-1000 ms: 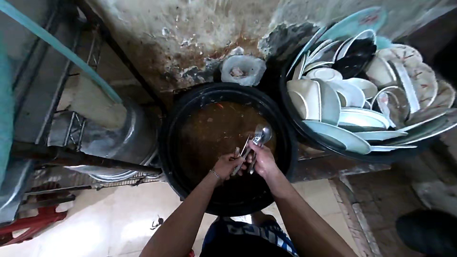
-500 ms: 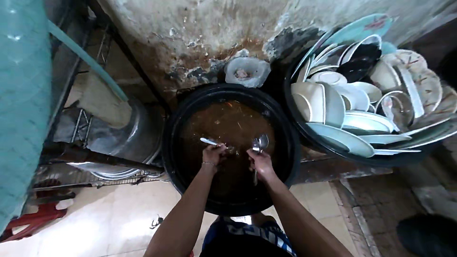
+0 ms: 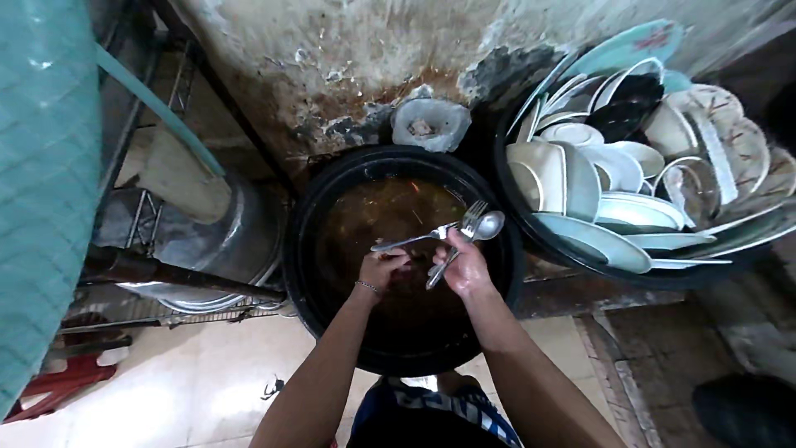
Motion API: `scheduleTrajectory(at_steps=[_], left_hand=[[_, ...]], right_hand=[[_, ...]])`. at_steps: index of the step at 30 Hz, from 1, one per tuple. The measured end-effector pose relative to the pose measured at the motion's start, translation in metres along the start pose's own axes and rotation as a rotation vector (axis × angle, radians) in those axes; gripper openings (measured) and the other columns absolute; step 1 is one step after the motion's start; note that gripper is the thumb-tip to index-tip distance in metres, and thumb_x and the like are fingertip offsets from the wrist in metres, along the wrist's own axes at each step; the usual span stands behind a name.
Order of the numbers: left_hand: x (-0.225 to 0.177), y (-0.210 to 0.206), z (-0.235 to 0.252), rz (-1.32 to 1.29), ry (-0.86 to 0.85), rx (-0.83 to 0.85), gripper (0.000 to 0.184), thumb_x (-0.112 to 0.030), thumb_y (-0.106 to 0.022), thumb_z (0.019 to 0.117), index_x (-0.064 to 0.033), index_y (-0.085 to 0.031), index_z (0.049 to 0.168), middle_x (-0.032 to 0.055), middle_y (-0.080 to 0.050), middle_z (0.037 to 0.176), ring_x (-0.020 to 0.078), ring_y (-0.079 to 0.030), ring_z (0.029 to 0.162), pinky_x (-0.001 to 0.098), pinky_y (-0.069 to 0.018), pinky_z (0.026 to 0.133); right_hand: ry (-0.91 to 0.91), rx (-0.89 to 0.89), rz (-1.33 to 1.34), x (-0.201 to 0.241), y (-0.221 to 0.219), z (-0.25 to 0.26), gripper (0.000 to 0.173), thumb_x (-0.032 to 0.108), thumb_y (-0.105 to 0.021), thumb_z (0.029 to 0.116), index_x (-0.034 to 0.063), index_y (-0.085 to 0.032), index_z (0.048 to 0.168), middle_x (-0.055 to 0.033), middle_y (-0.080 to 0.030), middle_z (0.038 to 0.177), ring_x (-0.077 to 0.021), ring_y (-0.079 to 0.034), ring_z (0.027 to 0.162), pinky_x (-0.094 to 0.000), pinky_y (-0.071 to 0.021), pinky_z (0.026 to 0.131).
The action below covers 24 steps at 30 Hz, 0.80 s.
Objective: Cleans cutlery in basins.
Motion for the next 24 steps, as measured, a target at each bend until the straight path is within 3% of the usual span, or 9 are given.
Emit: scheduleTrajectory(at_steps=[3,5,7,9,12,15,16,19,24], left_hand=[[-0.001,0.034,0.012,0.777,0.014,-0.135,0.036,-0.026,-0.08,0.0905,-0.0139,-0.072,0.124,0.0155,-0.069,0.129,0.0347,-0.064,0.121,0.06,-0.0511,0.103],[-0.004,0.053,0.017,1.002,0.137,-0.211,0.064,-0.036,-0.081,0.0872,-0.016,-0.059,0.144,0.0245,-0.045,0.154,0.0487,-0.044,0.141,0.0715,-0.0414,0.107],[-0.003,0.066,0.021,1.113,0.28,-0.228,0.086,-0.041,-0.08,0.0875,-0.0115,-0.039,0.157,0.0304,-0.028,0.162,0.0539,-0.033,0.146,0.071,-0.0389,0.109],[0.004,0.069,0.026,1.173,0.384,-0.18,0.094,-0.044,-0.077,0.0901,-0.0033,-0.029,0.16,0.0326,-0.04,0.155,0.0507,-0.046,0.139,0.0649,-0.0447,0.108],[0.022,0.053,0.025,1.21,0.443,-0.081,0.096,-0.036,-0.075,0.0926,0.0051,-0.02,0.16,0.0353,-0.042,0.151,0.0493,-0.051,0.134,0.0602,-0.0466,0.108],[0.034,0.025,0.014,1.278,0.41,0.012,0.077,-0.029,-0.071,0.0949,0.0067,-0.036,0.153,0.0323,-0.046,0.15,0.0488,-0.051,0.134,0.0618,-0.0476,0.106],[0.038,0.014,0.009,1.302,0.402,0.049,0.069,-0.029,-0.07,0.0952,0.0061,-0.044,0.149,0.0308,-0.05,0.147,0.0482,-0.054,0.131,0.0629,-0.0486,0.104],[0.039,-0.019,-0.005,1.305,0.369,0.199,0.048,-0.033,-0.066,0.0974,0.0,-0.063,0.132,0.0255,-0.064,0.132,0.0435,-0.062,0.122,0.0647,-0.0503,0.099],[0.048,-0.075,-0.024,1.263,0.355,0.402,0.06,-0.045,-0.07,0.0934,-0.0025,-0.062,0.135,0.0245,-0.064,0.132,0.0422,-0.062,0.123,0.0659,-0.0484,0.101]], right_hand=[[0.049,0.013,-0.027,0.016,0.011,0.007,0.03,0.029,-0.045,0.1109,0.005,-0.053,0.128,-0.0118,-0.069,0.104,-0.023,-0.071,0.09,-0.0395,-0.0608,0.078],[0.049,0.014,-0.006,0.021,0.017,0.014,0.037,0.035,-0.038,0.1125,0.0031,-0.052,0.123,-0.0138,-0.071,0.094,-0.0291,-0.073,0.09,-0.0476,-0.0614,0.085],[0.017,-0.041,-0.045,0.019,0.023,0.02,0.037,0.045,-0.036,0.1116,0.0115,-0.051,0.117,-0.0022,-0.058,0.074,-0.0193,-0.065,0.067,-0.0415,-0.0608,0.071],[-0.021,-0.121,-0.146,0.015,0.026,0.024,0.034,0.05,-0.044,0.1081,0.0186,-0.055,0.114,0.006,-0.043,0.065,-0.0085,-0.044,0.049,-0.0275,-0.0475,0.049],[-0.051,-0.102,-0.259,0.006,0.035,0.027,0.022,0.034,-0.067,0.0997,0.0191,-0.052,0.105,0.0054,-0.044,0.067,-0.005,-0.037,0.044,-0.0215,-0.0394,0.04],[-0.11,-0.131,-0.285,-0.003,0.043,0.02,0.022,0.016,-0.064,0.1016,0.0105,-0.053,0.12,0.0,-0.052,0.076,-0.0061,-0.041,0.047,-0.0214,-0.0403,0.042],[-0.139,-0.127,-0.31,-0.004,0.045,0.016,0.016,0.018,-0.056,0.1059,0.0086,-0.055,0.119,0.0,-0.051,0.075,-0.0067,-0.042,0.047,-0.0218,-0.0416,0.042],[-0.171,-0.092,-0.365,-0.002,0.049,0.003,0.031,0.033,-0.044,0.1113,0.0067,-0.06,0.114,0.002,-0.048,0.065,-0.0087,-0.045,0.044,-0.0266,-0.0484,0.044],[-0.14,-0.117,-0.306,0.007,0.053,-0.006,0.034,0.037,-0.043,0.1108,0.0086,-0.061,0.111,0.0033,-0.044,0.061,-0.0095,-0.043,0.042,-0.0279,-0.048,0.043]])
Point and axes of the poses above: each hand's wrist, its own z-axis towards the middle knuckle, its own y-axis out of the back of the hand, x = y × z, the point moved 3 cm from there along z, towards the middle knuckle
